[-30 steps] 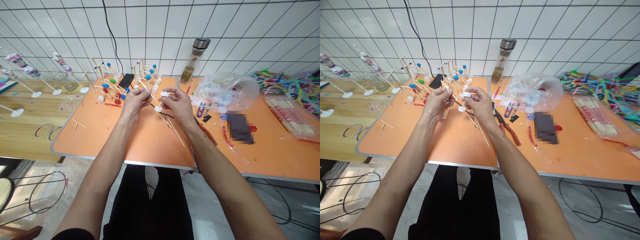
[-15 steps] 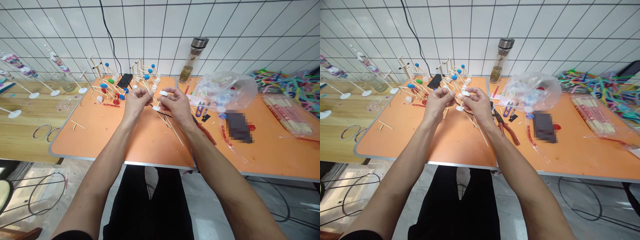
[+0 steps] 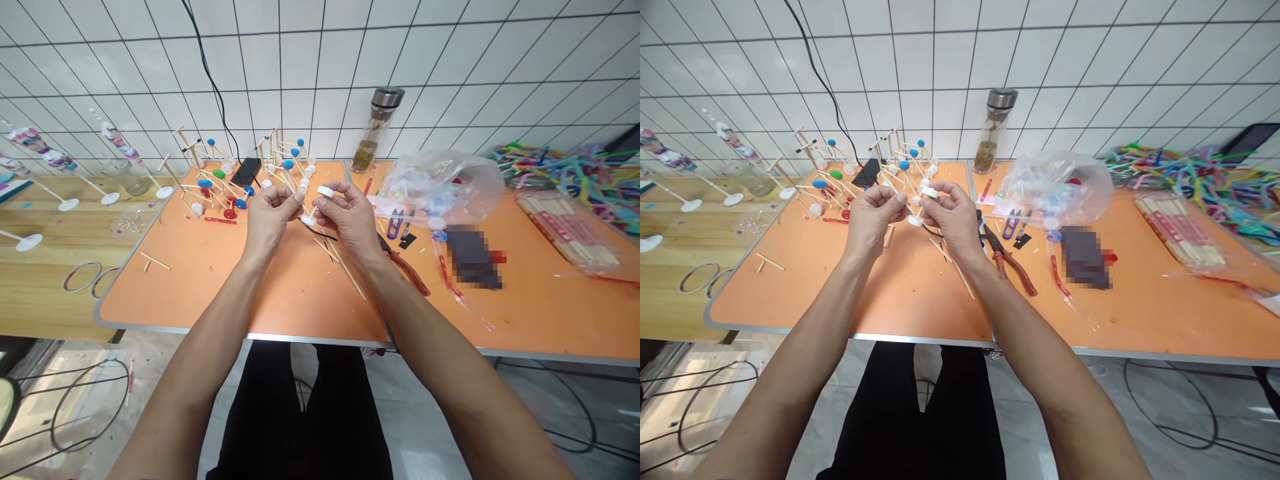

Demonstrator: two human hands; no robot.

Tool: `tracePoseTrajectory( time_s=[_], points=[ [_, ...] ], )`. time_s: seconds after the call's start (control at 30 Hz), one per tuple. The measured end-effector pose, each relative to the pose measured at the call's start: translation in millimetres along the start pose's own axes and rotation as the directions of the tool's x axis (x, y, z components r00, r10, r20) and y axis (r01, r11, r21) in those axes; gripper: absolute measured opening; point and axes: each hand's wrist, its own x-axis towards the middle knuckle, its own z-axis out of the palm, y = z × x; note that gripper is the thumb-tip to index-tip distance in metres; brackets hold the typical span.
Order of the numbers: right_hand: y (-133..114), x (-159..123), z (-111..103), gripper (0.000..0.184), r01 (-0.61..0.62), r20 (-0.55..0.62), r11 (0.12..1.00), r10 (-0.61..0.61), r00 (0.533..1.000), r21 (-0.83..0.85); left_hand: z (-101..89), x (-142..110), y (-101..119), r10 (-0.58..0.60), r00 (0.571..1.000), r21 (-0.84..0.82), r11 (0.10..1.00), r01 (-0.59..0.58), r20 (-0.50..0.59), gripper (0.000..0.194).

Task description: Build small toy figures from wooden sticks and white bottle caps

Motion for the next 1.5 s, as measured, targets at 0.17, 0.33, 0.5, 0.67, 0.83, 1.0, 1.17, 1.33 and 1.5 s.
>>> tracePoseTrajectory(
  time_s=[0.17, 0.33, 0.5, 0.67, 0.83, 1.0, 1.17, 1.33, 1.5],
  points=[
    [-2.1, -1.8, 1.6, 0.055, 0.003, -0.011, 1.000, -0.003, 1.000, -0.007, -0.7, -0.3, -1.5, 0.020, 1.000, 0.011, 1.000, -0.020, -0.004, 0.042],
    [-1.2, -2.2, 1.9, 0.052, 0.013, -0.020, 1.000, -0.013, 1.000, 0.012, -0.7, -0.5, -3.5, 0.069, 0.998, 0.077, 0.995, -0.069, -0.003, 0.040],
    [-0.3, -2.1, 2.4, 0.056, 0.005, -0.030, 1.000, -0.005, 1.000, 0.016, 1.0, -1.8, -2.4, 0.059, 0.998, 0.080, 0.995, -0.057, -0.023, 0.044],
    [-0.5, -0.6, 2.2, 0.057, -0.011, -0.044, 0.999, 0.012, 0.999, 0.031, 3.1, -4.3, -0.1, 0.048, 0.998, 0.092, 0.995, -0.044, -0.044, 0.047],
    [1.2, 2.2, 1.2, 0.056, -0.003, -0.053, 0.999, 0.005, 0.999, 0.041, 3.3, -3.9, -0.7, 0.048, 0.996, 0.113, 0.993, -0.039, -0.080, 0.046],
    [1.1, 3.1, 1.3, 0.057, -0.010, -0.052, 0.998, 0.013, 0.999, 0.058, 4.1, -4.0, -0.1, 0.042, 0.993, 0.117, 0.993, -0.028, -0.112, 0.046],
    [0.1, 2.5, 2.4, 0.056, -0.002, -0.054, 0.996, 0.007, 0.999, 0.090, 5.9, -4.8, 0.0, 0.018, 0.993, 0.104, 0.995, -0.006, -0.119, 0.048],
    [-0.3, 2.8, 2.8, 0.056, -0.005, -0.061, 0.997, 0.010, 0.998, 0.072, 6.4, -4.5, -1.8, 0.019, 0.992, 0.080, 0.997, -0.009, -0.128, 0.048],
    [-0.3, 2.5, 3.2, 0.055, -0.008, -0.062, 0.997, 0.013, 0.998, 0.077, 6.0, -5.1, -2.0, 0.014, 0.992, 0.093, 0.996, -0.002, -0.127, 0.046]
  ],
)
